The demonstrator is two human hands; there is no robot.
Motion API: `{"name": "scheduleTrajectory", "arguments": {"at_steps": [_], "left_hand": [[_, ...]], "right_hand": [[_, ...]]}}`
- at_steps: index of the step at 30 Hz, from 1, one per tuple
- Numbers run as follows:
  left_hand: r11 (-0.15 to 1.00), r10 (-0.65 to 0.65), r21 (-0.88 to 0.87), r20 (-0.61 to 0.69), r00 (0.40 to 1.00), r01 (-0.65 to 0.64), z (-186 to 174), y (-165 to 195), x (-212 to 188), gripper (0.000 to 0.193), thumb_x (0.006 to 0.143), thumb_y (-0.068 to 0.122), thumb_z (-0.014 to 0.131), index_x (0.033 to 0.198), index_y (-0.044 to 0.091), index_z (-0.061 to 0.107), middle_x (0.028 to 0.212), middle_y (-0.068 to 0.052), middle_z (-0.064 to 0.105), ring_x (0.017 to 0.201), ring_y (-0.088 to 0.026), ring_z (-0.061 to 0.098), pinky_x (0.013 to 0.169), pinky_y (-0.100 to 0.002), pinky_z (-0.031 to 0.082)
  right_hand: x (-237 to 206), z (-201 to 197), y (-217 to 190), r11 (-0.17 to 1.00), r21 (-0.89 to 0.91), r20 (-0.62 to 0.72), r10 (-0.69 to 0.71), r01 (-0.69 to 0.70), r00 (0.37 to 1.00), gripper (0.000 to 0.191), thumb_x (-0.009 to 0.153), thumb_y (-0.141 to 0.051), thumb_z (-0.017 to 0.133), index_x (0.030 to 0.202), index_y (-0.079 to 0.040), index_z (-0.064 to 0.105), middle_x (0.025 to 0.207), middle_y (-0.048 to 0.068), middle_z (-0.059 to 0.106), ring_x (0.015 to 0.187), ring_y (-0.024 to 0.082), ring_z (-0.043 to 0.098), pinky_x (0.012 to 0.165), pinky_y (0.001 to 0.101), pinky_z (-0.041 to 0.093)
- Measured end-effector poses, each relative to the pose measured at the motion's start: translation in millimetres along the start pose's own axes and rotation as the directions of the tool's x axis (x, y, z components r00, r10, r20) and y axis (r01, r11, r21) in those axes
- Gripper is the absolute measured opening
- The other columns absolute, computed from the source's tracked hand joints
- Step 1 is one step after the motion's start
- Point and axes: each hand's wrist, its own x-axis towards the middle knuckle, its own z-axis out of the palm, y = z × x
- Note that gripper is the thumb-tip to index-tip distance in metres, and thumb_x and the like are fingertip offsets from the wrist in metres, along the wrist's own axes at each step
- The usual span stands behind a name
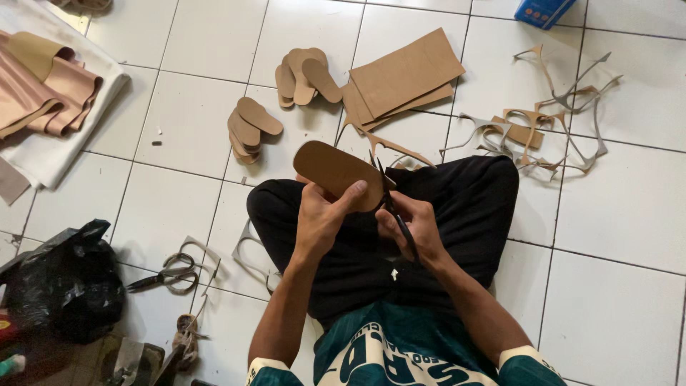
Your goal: The person sits cross-legged on the workshop floor and cuts brown cardboard into insole-shaped patterns using scissors, trimming the edges of each piece and setting finished cutouts with a pile of similar cut pieces, with scrap offcuts accumulating nearby.
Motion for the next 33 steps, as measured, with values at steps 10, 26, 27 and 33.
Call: {"name": "scheduleTrajectory", "arguments": {"at_steps": [10, 26, 27, 33], "left_hand": [[0.999, 0.009, 0.050, 0.049, 0.999, -0.011, -7.2, 2.4, 5.1, 0.034, 0.093, 0.020, 0.077, 0.111, -0.008, 0.070, 0.100, -0.012, 0.077, 0.090, -0.016, 0.074, 0.081, -0.029, 0.063], [0.969, 0.026, 0.241, 0.123, 0.992, -0.055, -16.8, 4.8, 15.5, 0.038, 0.090, 0.022, 0.079, 0.112, -0.008, 0.072, 0.104, -0.014, 0.076, 0.097, -0.018, 0.074, 0.085, -0.030, 0.062], [0.979, 0.035, 0.195, 0.121, 0.992, -0.058, -17.2, 4.3, 15.8, 0.039, 0.089, 0.021, 0.079, 0.115, -0.007, 0.069, 0.107, -0.013, 0.074, 0.099, -0.018, 0.073, 0.087, -0.030, 0.062], [0.994, 0.022, 0.102, 0.107, 0.994, -0.033, -19.1, 1.1, 17.8, 0.047, 0.087, 0.015, 0.081, 0.122, -0.007, 0.059, 0.114, -0.013, 0.070, 0.104, -0.019, 0.072, 0.090, -0.031, 0.062]], "right_hand": [[-2.5, -3.7, 4.2, 0.997, -0.078, -0.001, -0.030, 0.030, 1.000, 0.058, 0.094, -0.060, 0.065, 0.095, -0.002, 0.072, 0.058, -0.005, 0.054, 0.053, 0.004, 0.049, 0.049, 0.0245, 0.036], [-3.6, -7.6, 4.2, 0.997, -0.075, 0.033, 0.001, 0.001, 0.999, 0.051, 0.093, -0.053, 0.067, 0.097, -0.003, 0.075, 0.059, 0.000, 0.064, 0.052, 0.007, 0.059, 0.047, 0.0228, 0.043], [-3.8, -7.6, 4.2, 0.998, -0.062, 0.033, -0.008, 0.010, 0.999, 0.050, 0.093, -0.053, 0.068, 0.098, -0.003, 0.075, 0.061, 0.000, 0.065, 0.053, 0.007, 0.061, 0.048, 0.0224, 0.044], [-4.0, -9.4, 2.1, 0.997, -0.029, 0.043, -0.071, 0.072, 0.997, 0.047, 0.097, -0.049, 0.069, 0.099, -0.003, 0.073, 0.069, 0.000, 0.070, 0.061, 0.007, 0.067, 0.055, 0.0210, 0.052]]}}
